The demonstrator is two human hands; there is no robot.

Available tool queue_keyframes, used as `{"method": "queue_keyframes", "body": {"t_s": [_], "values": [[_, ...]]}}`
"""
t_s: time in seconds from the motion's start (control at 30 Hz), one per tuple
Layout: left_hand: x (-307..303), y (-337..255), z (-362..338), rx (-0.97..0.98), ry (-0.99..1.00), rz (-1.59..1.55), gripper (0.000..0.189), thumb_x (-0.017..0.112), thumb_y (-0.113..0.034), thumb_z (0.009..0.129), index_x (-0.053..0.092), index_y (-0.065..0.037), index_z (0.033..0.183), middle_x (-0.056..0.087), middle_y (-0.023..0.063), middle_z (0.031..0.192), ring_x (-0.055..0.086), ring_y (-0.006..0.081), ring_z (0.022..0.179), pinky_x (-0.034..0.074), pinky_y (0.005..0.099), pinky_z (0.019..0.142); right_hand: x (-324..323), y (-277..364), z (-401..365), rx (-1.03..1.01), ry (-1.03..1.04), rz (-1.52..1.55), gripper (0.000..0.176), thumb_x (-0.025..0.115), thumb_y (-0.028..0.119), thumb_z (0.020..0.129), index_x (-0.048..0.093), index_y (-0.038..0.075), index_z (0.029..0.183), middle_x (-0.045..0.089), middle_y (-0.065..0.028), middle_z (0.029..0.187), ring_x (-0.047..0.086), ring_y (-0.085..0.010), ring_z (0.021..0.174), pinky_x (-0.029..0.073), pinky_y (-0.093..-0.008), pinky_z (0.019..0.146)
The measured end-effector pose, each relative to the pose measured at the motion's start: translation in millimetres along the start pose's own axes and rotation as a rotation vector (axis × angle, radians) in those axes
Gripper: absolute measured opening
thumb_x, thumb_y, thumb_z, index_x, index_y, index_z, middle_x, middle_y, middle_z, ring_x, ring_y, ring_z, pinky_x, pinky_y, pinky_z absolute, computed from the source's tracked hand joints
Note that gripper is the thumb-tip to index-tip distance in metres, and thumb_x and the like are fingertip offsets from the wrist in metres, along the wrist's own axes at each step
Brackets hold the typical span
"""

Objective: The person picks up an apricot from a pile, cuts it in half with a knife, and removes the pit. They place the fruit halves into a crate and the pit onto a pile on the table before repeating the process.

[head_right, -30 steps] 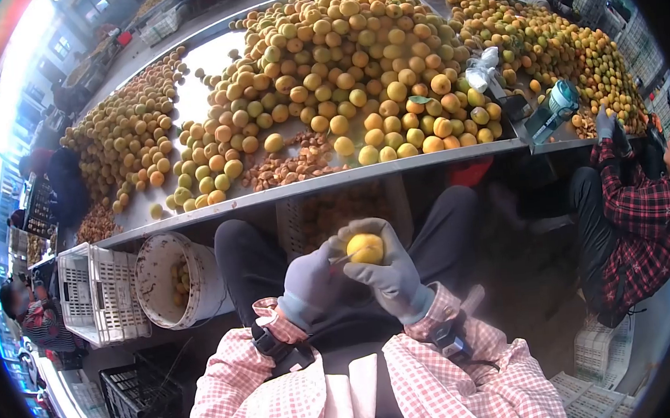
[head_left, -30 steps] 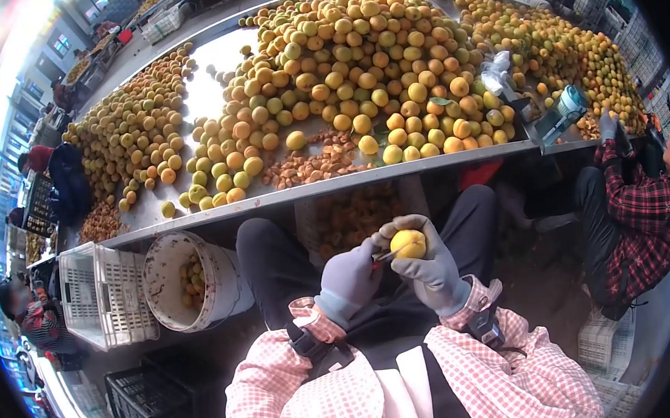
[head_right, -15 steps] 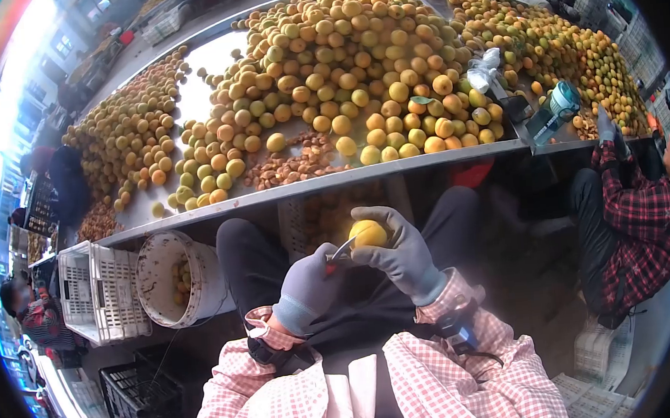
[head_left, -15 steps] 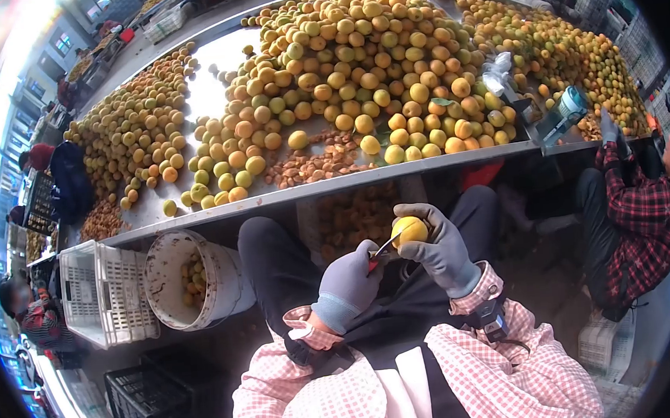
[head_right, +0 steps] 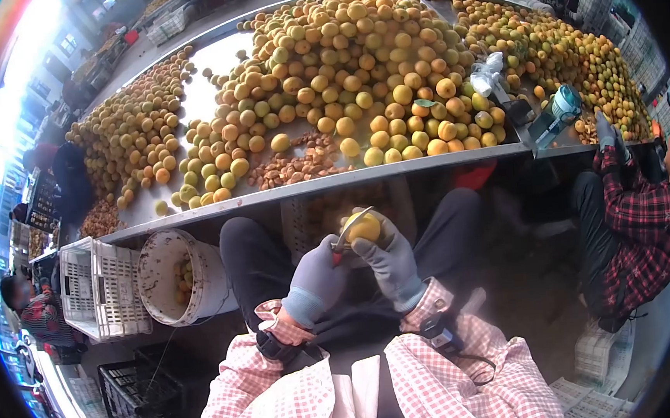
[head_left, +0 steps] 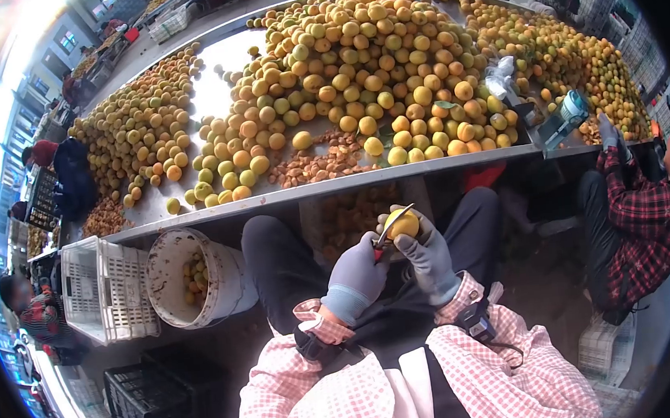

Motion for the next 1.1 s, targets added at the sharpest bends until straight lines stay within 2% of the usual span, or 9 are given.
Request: {"method": "queue_keyframes", "body": {"t_s": [0.13,0.3,0.43,0.5,0.6,0.73,0.97,1.07,1.1], "values": [[-4.8,-3.5,-3.3,-0.061,0.031,0.075,0.018,0.063,-0.011,0.080,0.055,-0.004,0.095,0.063,0.0218,0.082,0.060,0.0429,0.084,0.048,0.0457,0.067,12.7,-4.2,-0.3,0.079,0.035,0.225,0.053,0.069,0.015,0.087,0.045,0.004,0.133,0.059,-0.0084,0.119,0.059,-0.0143,0.105,0.050,-0.0270,0.091],[2.0,14.8,-2.6,-0.074,0.057,0.142,0.019,0.062,-0.012,0.081,0.053,-0.005,0.095,0.063,0.0214,0.081,0.060,0.0425,0.082,0.048,0.0470,0.066,4.3,4.3,4.1,0.079,0.065,-0.267,0.052,0.071,0.023,0.086,0.048,0.004,0.128,0.061,-0.0070,0.111,0.061,-0.0141,0.099,0.056,-0.0327,0.080],[4.8,12.7,0.5,-0.005,-0.024,0.175,0.022,0.062,-0.020,0.085,0.051,-0.007,0.098,0.063,0.0200,0.078,0.061,0.0414,0.076,0.047,0.0488,0.063,-7.7,-10.2,0.3,0.146,-0.061,-0.099,0.046,0.072,0.021,0.085,0.051,0.006,0.124,0.060,-0.0061,0.109,0.061,-0.0131,0.095,0.058,-0.0341,0.075],[1.4,8.8,0.0,-0.016,-0.028,0.188,0.022,0.062,-0.020,0.085,0.050,-0.007,0.098,0.063,0.0199,0.078,0.061,0.0413,0.076,0.047,0.0487,0.063,9.1,-10.3,0.2,0.209,-0.057,0.238,0.042,0.070,0.025,0.087,0.053,0.006,0.120,0.060,-0.0048,0.107,0.061,-0.0119,0.088,0.057,-0.0333,0.071],[-1.1,13.5,0.8,-0.033,-0.007,0.206,0.022,0.061,-0.021,0.085,0.050,-0.007,0.098,0.064,0.0197,0.079,0.061,0.0411,0.075,0.047,0.0486,0.063,10.4,-0.6,2.7,0.146,-0.007,0.061,0.046,0.067,0.039,0.088,0.054,0.008,0.120,0.061,-0.0011,0.106,0.057,-0.0077,0.092,0.047,-0.0224,0.077],[5.9,17.6,0.3,-0.049,0.004,0.158,0.022,0.061,-0.020,0.086,0.051,-0.008,0.099,0.064,0.0195,0.079,0.061,0.0405,0.076,0.047,0.0486,0.062,-12.9,-8.9,5.3,0.039,-0.140,-0.121,0.041,0.063,0.041,0.090,0.057,0.008,0.114,0.060,0.0010,0.095,0.059,-0.0087,0.082,0.052,-0.0264,0.068],[9.6,34.9,-4.1,-0.101,0.023,0.154,0.015,0.061,-0.016,0.084,0.056,-0.007,0.093,0.062,0.0219,0.080,0.059,0.0438,0.080,0.048,0.0477,0.066,-21.0,-41.7,1.0,0.239,-0.232,0.219,0.027,0.058,0.034,0.094,0.059,0.009,0.104,0.058,0.0020,0.083,0.053,-0.0058,0.070,0.042,-0.0204,0.061],[13.9,41.2,-6.5,-0.050,0.035,0.019,0.010,0.061,-0.012,0.086,0.058,-0.006,0.093,0.065,0.0167,0.080,0.065,0.0352,0.076,0.051,0.0405,0.068,-20.9,-39.8,-0.3,0.244,-0.255,0.255,0.027,0.056,0.035,0.094,0.060,0.009,0.102,0.058,0.0010,0.082,0.052,-0.0063,0.069,0.041,-0.0200,0.059],[11.3,40.6,-7.7,-0.030,0.012,-0.207,0.008,0.061,-0.009,0.086,0.059,-0.005,0.093,0.065,0.0117,0.080,0.064,0.0259,0.076,0.050,0.0351,0.069,-20.3,-36.5,-1.2,0.223,-0.249,0.201,0.027,0.056,0.035,0.094,0.060,0.009,0.101,0.058,0.0006,0.082,0.052,-0.0065,0.069,0.041,-0.0201,0.059]]}}
Point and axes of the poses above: each hand's wrist, its own z-axis towards the middle knuckle, its own x-axis out of the palm, y = z × x, the point moved 10 cm from there along z, towards the middle knuckle
